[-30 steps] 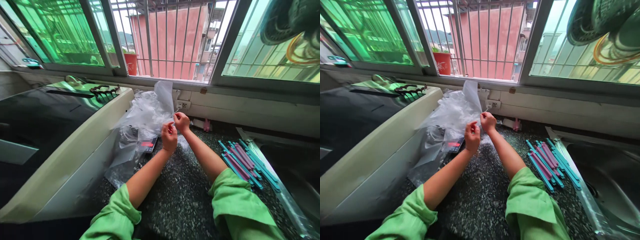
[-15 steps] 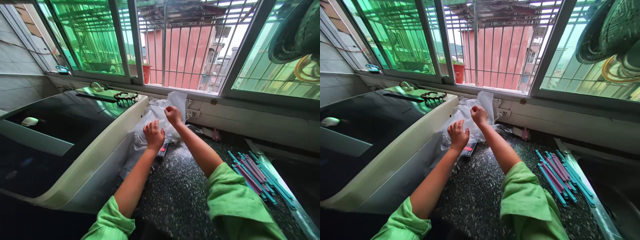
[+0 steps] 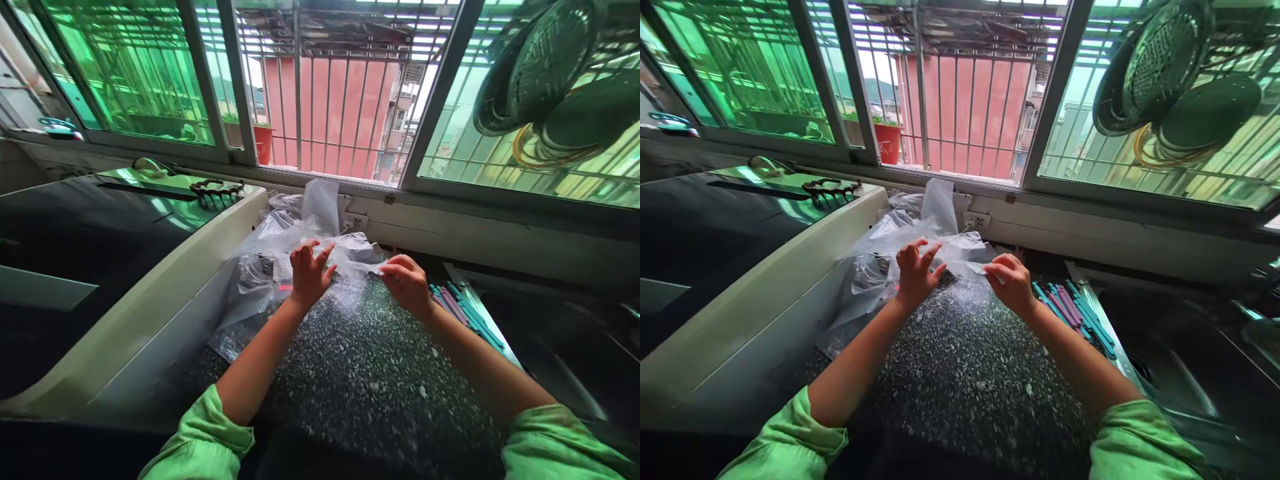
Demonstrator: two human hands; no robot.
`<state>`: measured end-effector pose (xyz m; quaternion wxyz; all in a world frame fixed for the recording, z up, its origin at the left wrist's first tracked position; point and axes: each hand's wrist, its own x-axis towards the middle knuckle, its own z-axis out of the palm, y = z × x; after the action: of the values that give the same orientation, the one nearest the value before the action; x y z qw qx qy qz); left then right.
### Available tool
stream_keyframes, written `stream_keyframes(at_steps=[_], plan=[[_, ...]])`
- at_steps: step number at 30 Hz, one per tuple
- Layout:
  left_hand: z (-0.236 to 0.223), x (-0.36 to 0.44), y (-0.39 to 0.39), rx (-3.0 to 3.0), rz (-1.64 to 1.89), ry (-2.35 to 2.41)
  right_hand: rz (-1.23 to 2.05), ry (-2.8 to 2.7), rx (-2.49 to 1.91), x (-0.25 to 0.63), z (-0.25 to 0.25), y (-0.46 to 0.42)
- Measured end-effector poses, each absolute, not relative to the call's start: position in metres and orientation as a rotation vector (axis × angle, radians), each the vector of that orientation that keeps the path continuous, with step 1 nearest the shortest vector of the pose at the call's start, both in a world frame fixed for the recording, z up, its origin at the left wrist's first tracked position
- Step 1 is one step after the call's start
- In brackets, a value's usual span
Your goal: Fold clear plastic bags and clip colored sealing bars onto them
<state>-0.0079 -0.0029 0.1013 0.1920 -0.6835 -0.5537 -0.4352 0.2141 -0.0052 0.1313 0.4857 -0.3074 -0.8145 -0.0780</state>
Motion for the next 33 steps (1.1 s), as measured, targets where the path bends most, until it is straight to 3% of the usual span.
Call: stream_keyframes(at_steps=[11,18,23,26,33], plan=[[0.04,0.009,-0.047,-2.393,-0.995,-1.082,-0.209,-2.155,-0.922,0.299,0.043,-0.099],[0.021,-0.003,-0.082,-2.602,-0.833,-0.937,-0.181,-2.298,-0.987,0.316,0.027,-0.107],[0.015,-0.009,-0.099,-2.716,-0.643,-0.785,0.331,-1.994,-1.424,0.306,0.052,-0.055],[0.011,-0.007,-0.103,-2.76,-0.585,-0.716,0.874,-1.724,-1.706,0.284,0.067,-0.011],[0.016,0.0,-0.106,-2.894,-0.357,-0.752,1.483,-1.692,-1.633,0.215,0.073,0.037]])
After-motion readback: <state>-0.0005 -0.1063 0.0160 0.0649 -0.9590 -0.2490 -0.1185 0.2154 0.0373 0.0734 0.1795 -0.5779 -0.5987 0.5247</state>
